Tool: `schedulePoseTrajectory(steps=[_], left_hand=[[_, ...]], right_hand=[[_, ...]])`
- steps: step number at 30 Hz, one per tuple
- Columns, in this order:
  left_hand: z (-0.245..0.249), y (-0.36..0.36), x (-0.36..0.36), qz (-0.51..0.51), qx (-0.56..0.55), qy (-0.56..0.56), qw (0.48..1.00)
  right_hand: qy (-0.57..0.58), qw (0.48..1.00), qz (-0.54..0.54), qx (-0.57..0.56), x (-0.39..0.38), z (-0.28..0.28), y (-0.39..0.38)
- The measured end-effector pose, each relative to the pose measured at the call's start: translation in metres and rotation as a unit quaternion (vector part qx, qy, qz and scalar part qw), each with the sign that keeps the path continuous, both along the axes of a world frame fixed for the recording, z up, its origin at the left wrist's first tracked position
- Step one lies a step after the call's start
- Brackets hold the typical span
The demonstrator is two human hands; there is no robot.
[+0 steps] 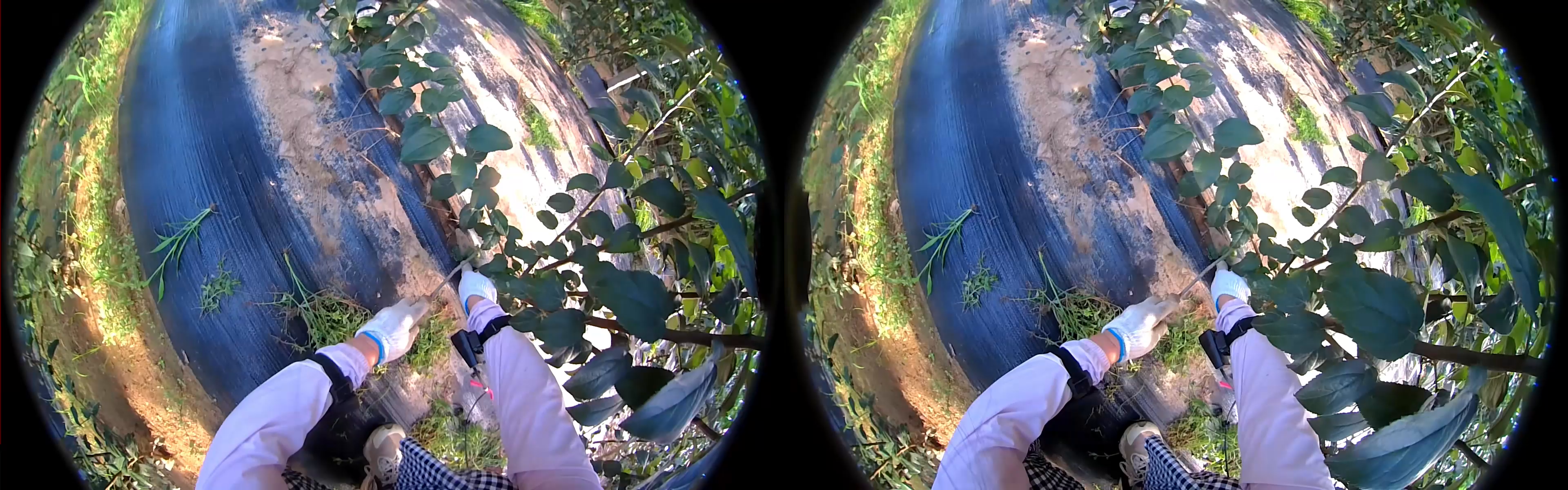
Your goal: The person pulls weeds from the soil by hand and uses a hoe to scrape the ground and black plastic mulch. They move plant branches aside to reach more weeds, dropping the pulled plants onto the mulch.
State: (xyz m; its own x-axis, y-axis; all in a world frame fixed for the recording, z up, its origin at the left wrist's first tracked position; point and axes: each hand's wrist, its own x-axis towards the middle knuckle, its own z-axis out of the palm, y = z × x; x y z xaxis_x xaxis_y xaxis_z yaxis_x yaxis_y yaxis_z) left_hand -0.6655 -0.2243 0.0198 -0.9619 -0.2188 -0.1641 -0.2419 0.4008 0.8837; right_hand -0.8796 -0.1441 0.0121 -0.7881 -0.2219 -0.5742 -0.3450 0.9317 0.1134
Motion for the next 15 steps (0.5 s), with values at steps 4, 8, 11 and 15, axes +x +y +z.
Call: schedulePoseTrajectory(steps=[4,8,11,15], left_hand=[[0.018,-0.009,0.022,-0.022,0.062,-0.067,0.996],[0.034,-0.016,0.020,0.093,0.060,-0.017,0.994],[0.039,-0.040,0.007,0.117,0.076,-0.012,0.990],[0.018,-0.031,0.011,0.046,0.038,0.021,0.998]], right_hand=[[0.002,1.000,0.000,0.007,-0.005,-0.008,0.003],[0.065,0.974,-0.174,-0.130,0.005,0.009,0.003],[0.067,0.930,-0.130,-0.338,0.056,0.051,0.000],[0.067,0.940,0.136,-0.307,0.107,0.053,0.031]])
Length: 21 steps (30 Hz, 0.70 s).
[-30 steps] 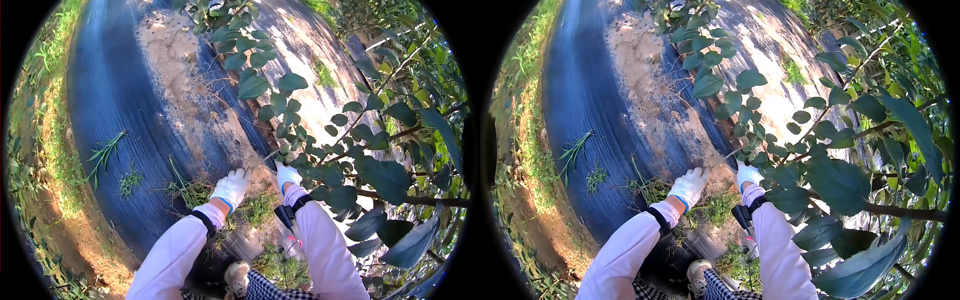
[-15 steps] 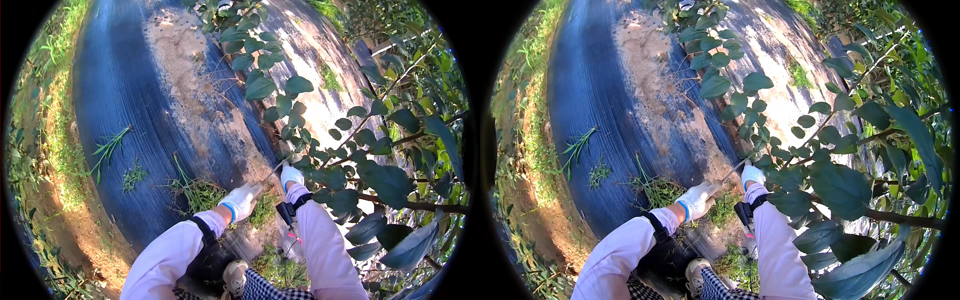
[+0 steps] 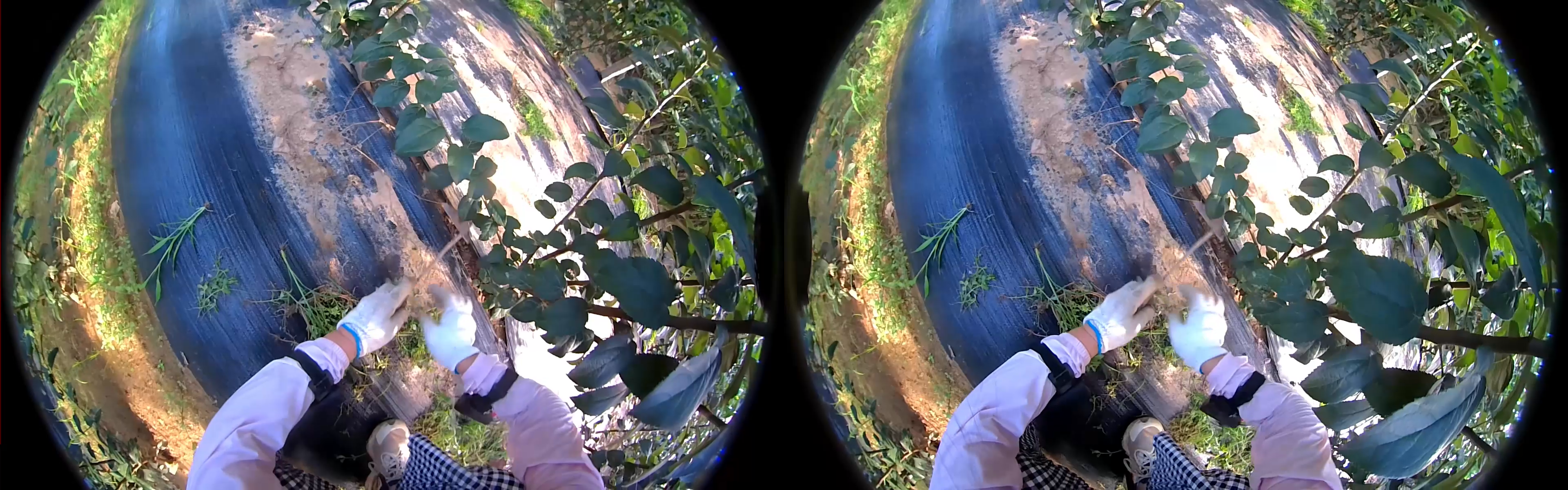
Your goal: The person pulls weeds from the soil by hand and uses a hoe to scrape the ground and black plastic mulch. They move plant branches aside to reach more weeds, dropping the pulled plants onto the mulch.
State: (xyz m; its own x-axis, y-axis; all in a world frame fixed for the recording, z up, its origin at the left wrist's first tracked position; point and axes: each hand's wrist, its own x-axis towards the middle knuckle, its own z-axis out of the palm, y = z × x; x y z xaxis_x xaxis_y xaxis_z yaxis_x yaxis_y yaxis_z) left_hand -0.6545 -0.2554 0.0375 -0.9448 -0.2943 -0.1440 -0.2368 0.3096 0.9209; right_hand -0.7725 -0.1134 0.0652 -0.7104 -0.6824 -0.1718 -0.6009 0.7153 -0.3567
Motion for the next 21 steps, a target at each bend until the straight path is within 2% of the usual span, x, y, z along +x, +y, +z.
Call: schedulePoseTrajectory(steps=[2,3,4,6,7,8,10,11,14,15,21], left_hand=[[-0.015,0.015,0.001,-0.038,-0.002,0.016,0.999],[-0.021,0.024,0.000,-0.041,-0.008,0.020,0.999],[-0.019,0.030,-0.003,-0.059,-0.007,-0.003,0.998],[-0.015,0.039,-0.010,-0.091,-0.008,-0.051,0.995],[-0.026,0.048,-0.011,-0.074,-0.022,-0.029,0.997],[-0.033,0.056,-0.014,-0.105,-0.037,-0.042,0.993],[-0.041,0.067,-0.018,-0.165,-0.068,-0.066,0.982],[-0.043,0.073,-0.015,-0.140,-0.103,-0.035,0.984],[-0.048,0.074,-0.011,-0.130,-0.110,-0.036,0.985],[-0.050,0.073,-0.011,-0.142,-0.091,-0.055,0.984],[-0.036,0.071,-0.012,-0.129,-0.011,-0.034,0.991]], right_hand=[[-0.095,0.974,-0.207,0.007,-0.022,-0.022,0.016],[-0.098,0.961,-0.258,-0.029,-0.035,-0.036,0.027],[-0.138,0.926,-0.349,0.036,-0.049,-0.045,0.031],[-0.139,0.908,-0.394,0.035,-0.073,-0.085,0.055],[-0.149,0.895,-0.418,0.033,-0.082,-0.101,0.065],[-0.159,0.882,-0.443,0.032,-0.091,-0.117,0.074],[-0.322,0.784,-0.527,-0.063,-0.091,-0.103,0.062],[-0.379,0.711,-0.588,-0.068,-0.092,-0.094,0.053],[-0.301,0.810,-0.490,-0.118,-0.124,-0.161,0.097],[-0.226,0.835,-0.479,-0.151,-0.117,-0.160,0.089],[-0.216,0.836,-0.484,-0.142,-0.115,-0.142,0.079]])
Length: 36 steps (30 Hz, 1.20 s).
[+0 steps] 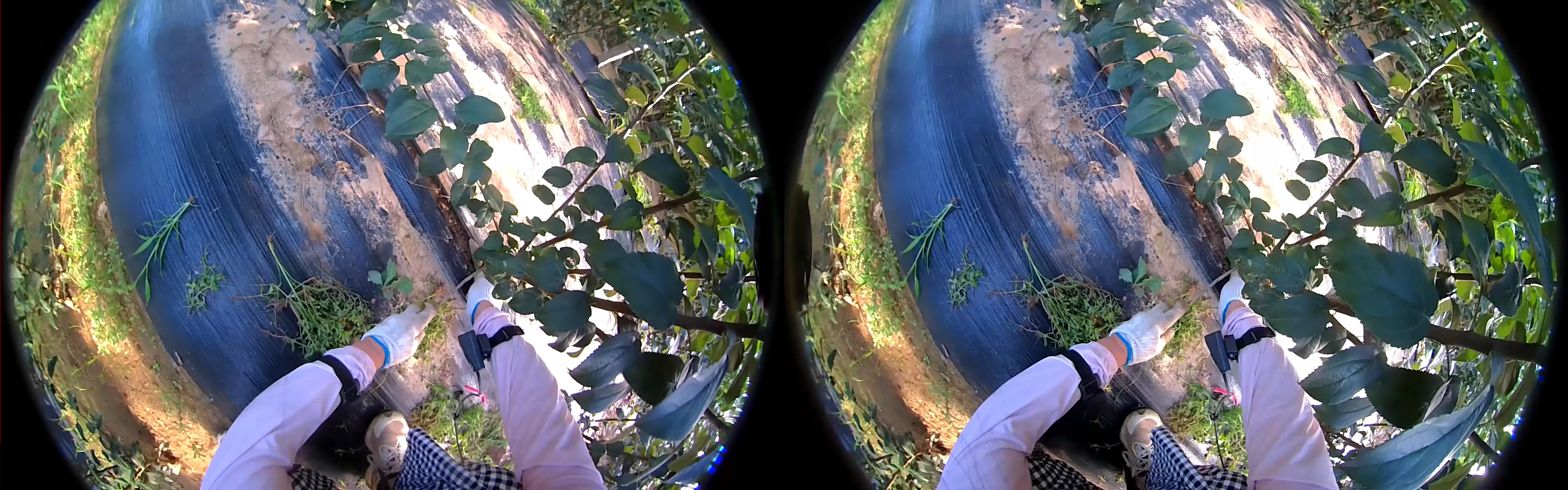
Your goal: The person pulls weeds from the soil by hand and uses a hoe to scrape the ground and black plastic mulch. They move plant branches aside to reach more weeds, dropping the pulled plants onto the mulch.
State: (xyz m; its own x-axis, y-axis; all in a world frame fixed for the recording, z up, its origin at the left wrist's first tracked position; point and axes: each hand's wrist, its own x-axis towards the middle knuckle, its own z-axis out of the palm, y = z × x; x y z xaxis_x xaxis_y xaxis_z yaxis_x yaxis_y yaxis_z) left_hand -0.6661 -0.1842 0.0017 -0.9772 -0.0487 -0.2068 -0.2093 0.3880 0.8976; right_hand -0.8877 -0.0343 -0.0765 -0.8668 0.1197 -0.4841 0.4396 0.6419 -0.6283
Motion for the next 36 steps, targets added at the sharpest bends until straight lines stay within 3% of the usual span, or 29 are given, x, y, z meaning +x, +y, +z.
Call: schedulePoseTrajectory(steps=[4,7,10,15,20,23,25,26,29,31,33,35,36], left_hand=[[0.007,-0.007,-0.001,-0.040,0.015,-0.052,0.998],[0.001,-0.001,0.004,-0.003,0.016,-0.002,1.000],[0.006,-0.001,0.002,-0.019,0.021,-0.065,0.998],[-0.001,0.022,-0.004,0.005,0.036,-0.034,0.999],[0.031,-0.010,0.011,0.008,0.108,-0.011,0.994],[0.035,-0.024,0.033,0.140,0.113,0.011,0.984],[0.025,-0.042,0.038,0.152,0.112,-0.024,0.982],[0.035,-0.051,0.042,0.172,0.084,-0.019,0.981],[0.028,-0.057,0.054,0.212,0.083,-0.014,0.973],[0.022,-0.056,0.060,0.234,0.079,-0.013,0.969],[0.020,-0.057,0.066,0.248,0.063,-0.009,0.967],[0.022,-0.060,0.071,0.256,0.035,-0.003,0.966],[0.026,-0.063,0.074,0.251,0.024,-0.013,0.967]], right_hand=[[-0.009,1.000,-0.002,-0.004,0.003,0.003,0.000],[-0.007,1.000,0.001,-0.001,0.005,0.003,-0.002],[-0.001,1.000,-0.001,-0.001,0.008,0.004,-0.004],[0.017,1.000,0.005,0.001,0.005,0.006,-0.003],[0.168,0.983,0.058,0.033,0.024,0.026,-0.015],[0.024,0.967,0.220,0.125,0.080,0.143,-0.045],[0.073,0.886,0.425,0.171,0.121,0.140,-0.012],[0.109,0.817,0.553,0.120,0.133,0.170,-0.017],[0.087,0.925,0.313,0.197,0.118,0.156,0.007],[0.255,0.788,0.405,0.388,0.077,0.151,0.023],[0.196,0.774,0.419,0.433,0.056,0.163,0.017],[0.210,0.800,0.384,0.411,0.015,0.078,0.080],[0.163,0.796,0.389,0.435,0.019,0.093,0.067]])
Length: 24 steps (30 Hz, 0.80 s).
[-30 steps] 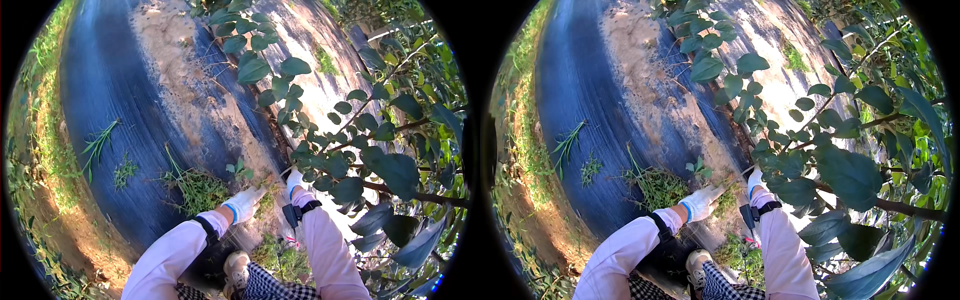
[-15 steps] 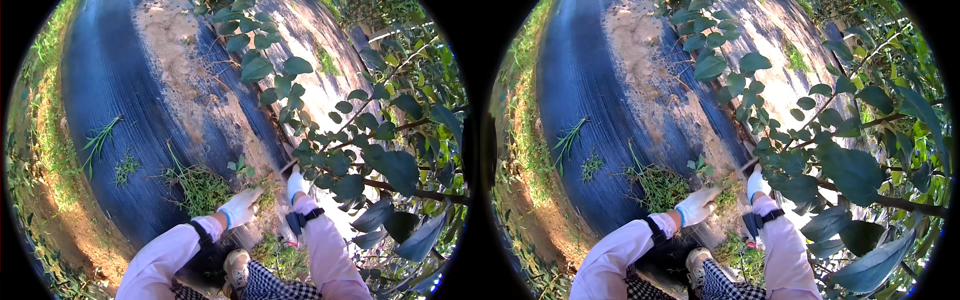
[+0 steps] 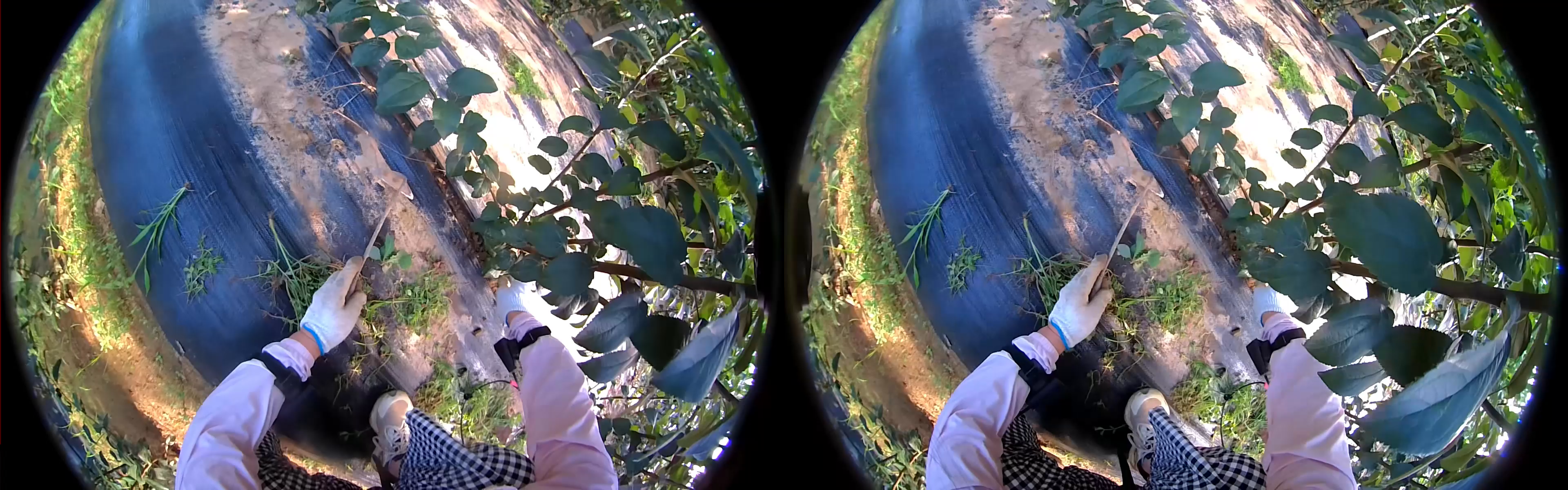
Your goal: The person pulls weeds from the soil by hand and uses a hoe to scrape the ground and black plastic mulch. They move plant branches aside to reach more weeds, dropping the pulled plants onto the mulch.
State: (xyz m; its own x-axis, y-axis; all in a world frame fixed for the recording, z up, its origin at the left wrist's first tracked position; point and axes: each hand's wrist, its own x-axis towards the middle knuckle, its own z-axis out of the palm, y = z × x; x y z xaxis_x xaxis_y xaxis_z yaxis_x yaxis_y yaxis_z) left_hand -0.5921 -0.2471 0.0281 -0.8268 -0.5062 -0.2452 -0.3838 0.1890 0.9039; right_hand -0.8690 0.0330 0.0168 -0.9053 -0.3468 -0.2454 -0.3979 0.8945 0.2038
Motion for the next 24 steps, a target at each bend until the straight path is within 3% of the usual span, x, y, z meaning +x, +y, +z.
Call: schedulePoseTrajectory(steps=[2,4,7,9,11,12,13,14,15,17,20,21,23,24], left_hand=[[0.006,-0.005,0.008,0.013,-0.012,0.019,1.000],[0.009,-0.010,0.017,0.028,-0.036,0.035,0.998],[0.032,-0.023,0.033,0.029,0.023,-0.072,0.997],[0.040,-0.025,0.049,0.067,0.007,-0.041,0.997],[0.059,-0.034,0.064,0.079,-0.017,-0.029,0.996],[0.069,-0.038,0.075,0.091,-0.034,-0.039,0.994],[0.084,-0.041,0.085,0.115,0.005,-0.035,0.993],[0.089,-0.045,0.096,0.117,-0.018,-0.026,0.993],[0.095,-0.048,0.110,0.122,-0.043,-0.022,0.991],[0.119,-0.046,0.125,0.224,0.160,-0.005,0.961],[0.131,-0.029,0.135,0.272,0.196,0.049,0.941],[0.141,-0.024,0.137,0.250,0.208,0.016,0.945],[0.142,-0.002,0.133,0.186,-0.002,0.006,0.983],[0.132,0.012,0.130,0.159,-0.055,0.101,0.981]], right_hand=[[-0.058,0.994,-0.036,0.080,0.013,0.055,-0.045],[-0.085,0.990,-0.007,0.114,0.006,0.048,-0.041],[-0.065,0.997,-0.002,0.053,-0.013,0.021,-0.021],[0.043,0.999,0.017,-0.006,-0.013,-0.002,-0.008],[-0.115,0.993,0.000,-0.003,-0.012,0.010,0.001],[-0.169,0.984,0.017,0.054,-0.006,0.004,0.015],[-0.200,0.977,0.040,0.066,0.013,0.016,0.008],[-0.230,0.968,0.063,0.075,0.033,0.030,0.000],[-0.243,0.965,0.091,0.039,0.077,0.077,-0.038],[-0.123,0.965,0.228,-0.046,0.125,0.088,-0.072],[-0.330,0.869,0.305,-0.208,0.163,0.139,-0.173],[-0.383,0.836,0.343,-0.191,0.180,0.152,-0.201],[-0.496,0.760,0.343,-0.243,0.218,0.162,-0.235],[-0.571,0.745,0.218,-0.267,0.237,0.152,-0.244]])
